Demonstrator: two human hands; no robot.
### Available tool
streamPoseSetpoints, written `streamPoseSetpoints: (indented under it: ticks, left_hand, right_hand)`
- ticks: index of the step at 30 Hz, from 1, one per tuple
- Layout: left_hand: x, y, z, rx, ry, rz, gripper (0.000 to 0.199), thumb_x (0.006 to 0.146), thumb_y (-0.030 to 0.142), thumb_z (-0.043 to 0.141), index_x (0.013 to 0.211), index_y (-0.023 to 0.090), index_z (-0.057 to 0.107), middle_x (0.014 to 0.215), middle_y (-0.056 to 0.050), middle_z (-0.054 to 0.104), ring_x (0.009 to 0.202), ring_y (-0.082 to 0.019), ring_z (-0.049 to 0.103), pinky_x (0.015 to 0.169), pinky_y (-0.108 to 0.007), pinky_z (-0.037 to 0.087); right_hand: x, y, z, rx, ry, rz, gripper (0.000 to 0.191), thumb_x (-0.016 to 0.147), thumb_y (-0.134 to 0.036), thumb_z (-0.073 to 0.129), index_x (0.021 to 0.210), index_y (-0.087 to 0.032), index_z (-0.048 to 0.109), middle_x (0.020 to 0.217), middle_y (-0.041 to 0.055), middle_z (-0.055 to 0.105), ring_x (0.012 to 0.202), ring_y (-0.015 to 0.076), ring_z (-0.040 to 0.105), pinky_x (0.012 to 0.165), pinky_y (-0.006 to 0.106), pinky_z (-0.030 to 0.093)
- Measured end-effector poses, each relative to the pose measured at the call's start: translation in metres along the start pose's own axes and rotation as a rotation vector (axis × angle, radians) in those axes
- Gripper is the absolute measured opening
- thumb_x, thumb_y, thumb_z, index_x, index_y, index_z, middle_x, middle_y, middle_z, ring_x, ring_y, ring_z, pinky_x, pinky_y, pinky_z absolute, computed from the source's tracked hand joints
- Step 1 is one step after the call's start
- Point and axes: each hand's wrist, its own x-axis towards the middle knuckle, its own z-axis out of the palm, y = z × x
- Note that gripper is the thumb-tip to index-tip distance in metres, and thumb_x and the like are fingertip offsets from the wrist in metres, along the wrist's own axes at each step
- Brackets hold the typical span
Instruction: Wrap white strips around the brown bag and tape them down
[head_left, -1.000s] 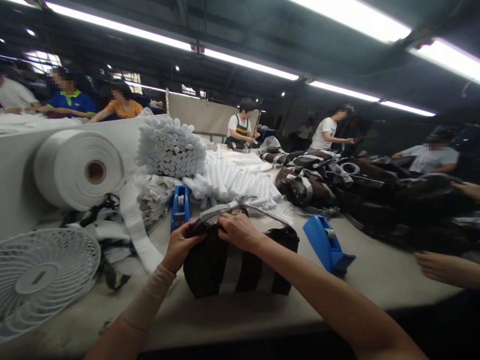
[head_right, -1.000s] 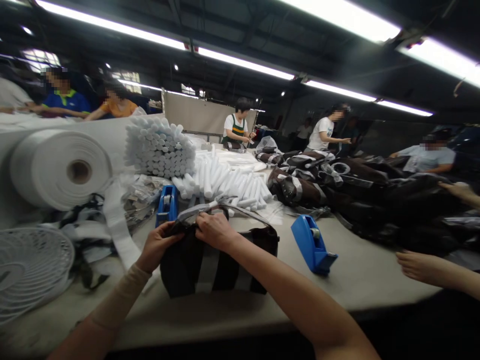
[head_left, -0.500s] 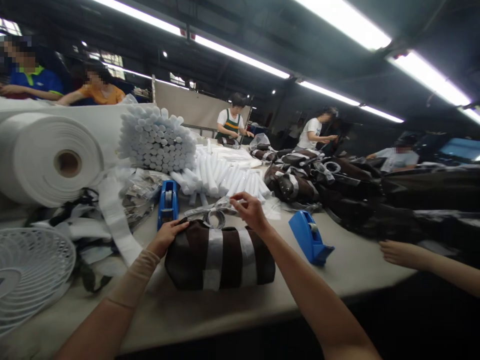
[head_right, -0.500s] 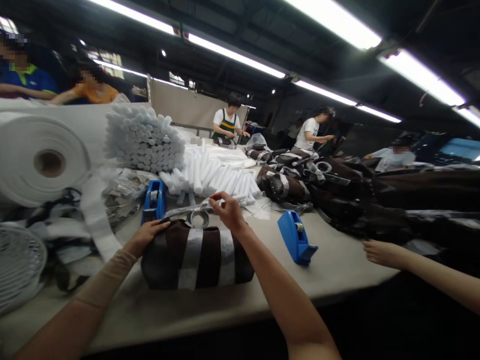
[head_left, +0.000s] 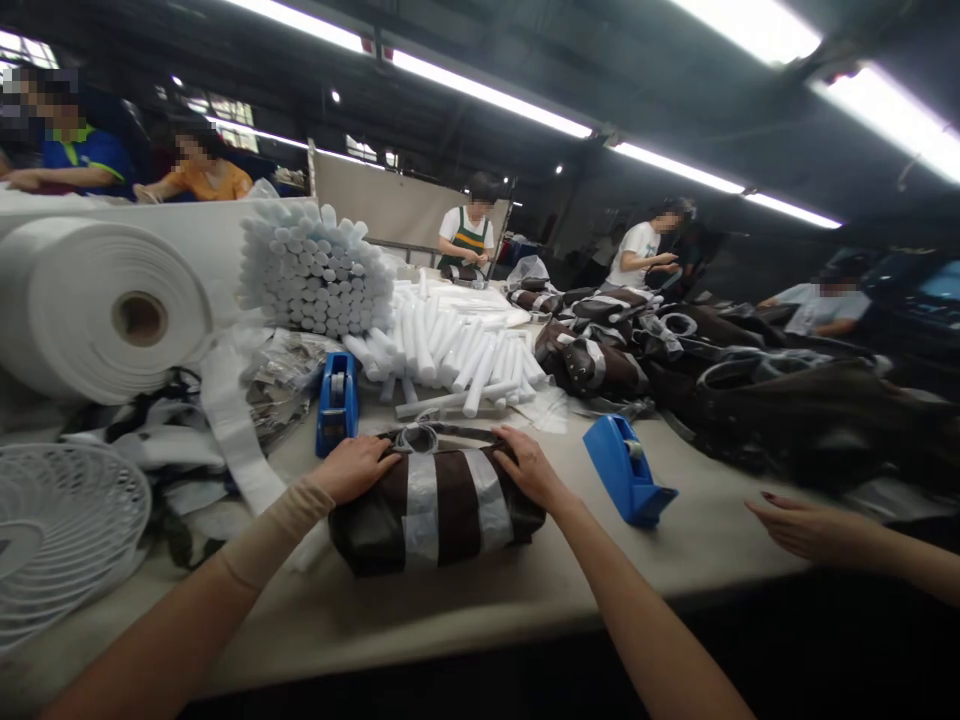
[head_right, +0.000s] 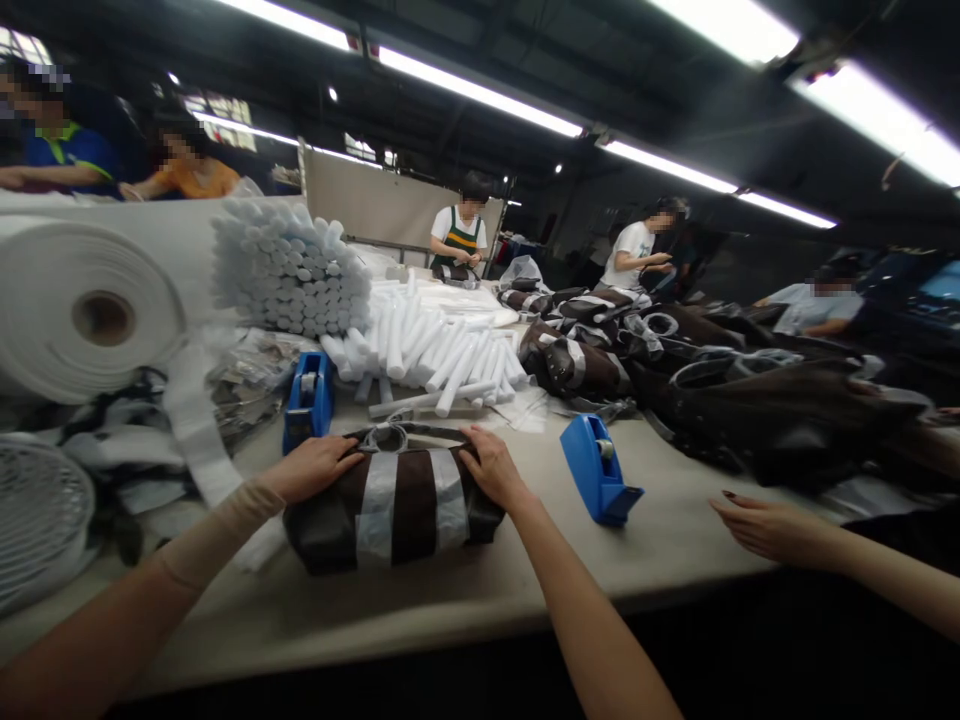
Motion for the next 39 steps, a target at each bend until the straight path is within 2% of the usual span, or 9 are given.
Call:
streamPoseSetpoints:
  ticks: [5,11,17,20,24,27,32,35,39]
  left_hand:
    - [-0.011,-0.021,0.009,-0.001,0.015,0.007,0.043,0.094,0.052,0.044,0.084,0.02,0.071,0.092,-0.007,0.069,0.093,-0.024,0.062,0.084,-0.037,0.044]
    - [-0.008,-0.017,0.009,-0.14,0.03,-0.003,0.046,0.097,0.052,0.036,0.121,0.021,0.061,0.118,-0.007,0.068,0.107,-0.023,0.062,0.093,-0.035,0.043]
    - [0.011,-0.012,0.011,-0.099,-0.103,-0.012,0.045,0.097,0.045,0.032,0.085,0.019,0.066,0.081,-0.004,0.071,0.079,-0.021,0.067,0.082,-0.034,0.046]
    - [0.023,-0.018,0.005,-0.089,-0.124,-0.015,0.042,0.095,0.047,0.037,0.088,0.019,0.067,0.084,-0.005,0.071,0.084,-0.022,0.067,0.085,-0.034,0.047]
    - [0.01,-0.007,-0.021,-0.034,0.025,-0.13,0.061,0.096,0.055,0.03,0.128,0.01,0.054,0.129,-0.018,0.058,0.122,-0.03,0.054,0.102,-0.044,0.042]
    - [-0.025,0.023,-0.027,0.063,0.111,-0.131,0.073,0.096,0.06,0.024,0.142,0.006,0.038,0.148,-0.021,0.042,0.14,-0.028,0.036,0.113,-0.045,0.031]
    - [-0.077,0.06,0.008,0.244,0.069,-0.024,0.079,0.095,0.063,0.027,0.147,0.004,0.032,0.153,-0.023,0.032,0.144,-0.035,0.026,0.114,-0.057,0.024]
    - [-0.083,0.057,0.023,0.234,0.088,-0.026,0.08,0.094,0.062,0.03,0.15,0.004,0.027,0.154,-0.024,0.029,0.144,-0.035,0.026,0.113,-0.054,0.025]
    - [-0.084,0.052,0.018,0.219,0.138,0.003,0.08,0.095,0.061,0.032,0.152,0.007,0.019,0.155,-0.023,0.027,0.146,-0.034,0.023,0.115,-0.053,0.021]
  right_hand:
    - [-0.006,-0.004,0.005,-0.133,-0.088,-0.013,0.027,0.096,-0.032,0.045,0.106,-0.019,0.066,0.11,0.0105,0.068,0.111,0.0269,0.059,0.102,0.047,0.038]
    - [0.011,-0.007,-0.004,-0.154,-0.13,-0.094,0.026,0.097,-0.033,0.047,0.113,-0.02,0.064,0.115,0.0078,0.067,0.114,0.0221,0.056,0.107,0.04,0.033]
    - [0.01,0.006,0.009,-0.151,-0.19,-0.049,0.031,0.099,-0.034,0.041,0.09,-0.016,0.065,0.095,0.0101,0.068,0.095,0.0233,0.061,0.094,0.04,0.041]
    - [0.009,0.013,0.008,-0.127,-0.168,-0.003,0.032,0.098,-0.034,0.042,0.085,-0.016,0.064,0.092,0.0107,0.068,0.091,0.0234,0.062,0.09,0.039,0.044]
    - [-0.001,0.005,-0.009,-0.083,-0.082,0.044,0.034,0.097,-0.038,0.041,0.107,-0.015,0.064,0.11,0.0133,0.067,0.105,0.0242,0.061,0.096,0.038,0.046]
    - [-0.023,-0.011,-0.015,-0.097,-0.001,0.026,0.05,0.098,-0.045,0.038,0.135,-0.015,0.05,0.141,0.0154,0.05,0.135,0.0282,0.041,0.112,0.047,0.032]
    - [-0.06,-0.027,-0.001,-0.095,-0.182,0.025,0.06,0.098,-0.052,0.034,0.152,-0.024,0.029,0.157,0.008,0.028,0.148,0.027,0.016,0.118,0.054,0.019]
    - [-0.065,-0.025,0.003,-0.064,-0.177,0.033,0.059,0.099,-0.049,0.034,0.153,-0.025,0.027,0.158,0.0074,0.025,0.149,0.026,0.014,0.118,0.053,0.018]
    - [-0.068,-0.026,-0.004,-0.066,-0.135,0.042,0.063,0.099,-0.05,0.034,0.154,-0.023,0.021,0.159,0.009,0.022,0.149,0.026,0.014,0.119,0.053,0.015]
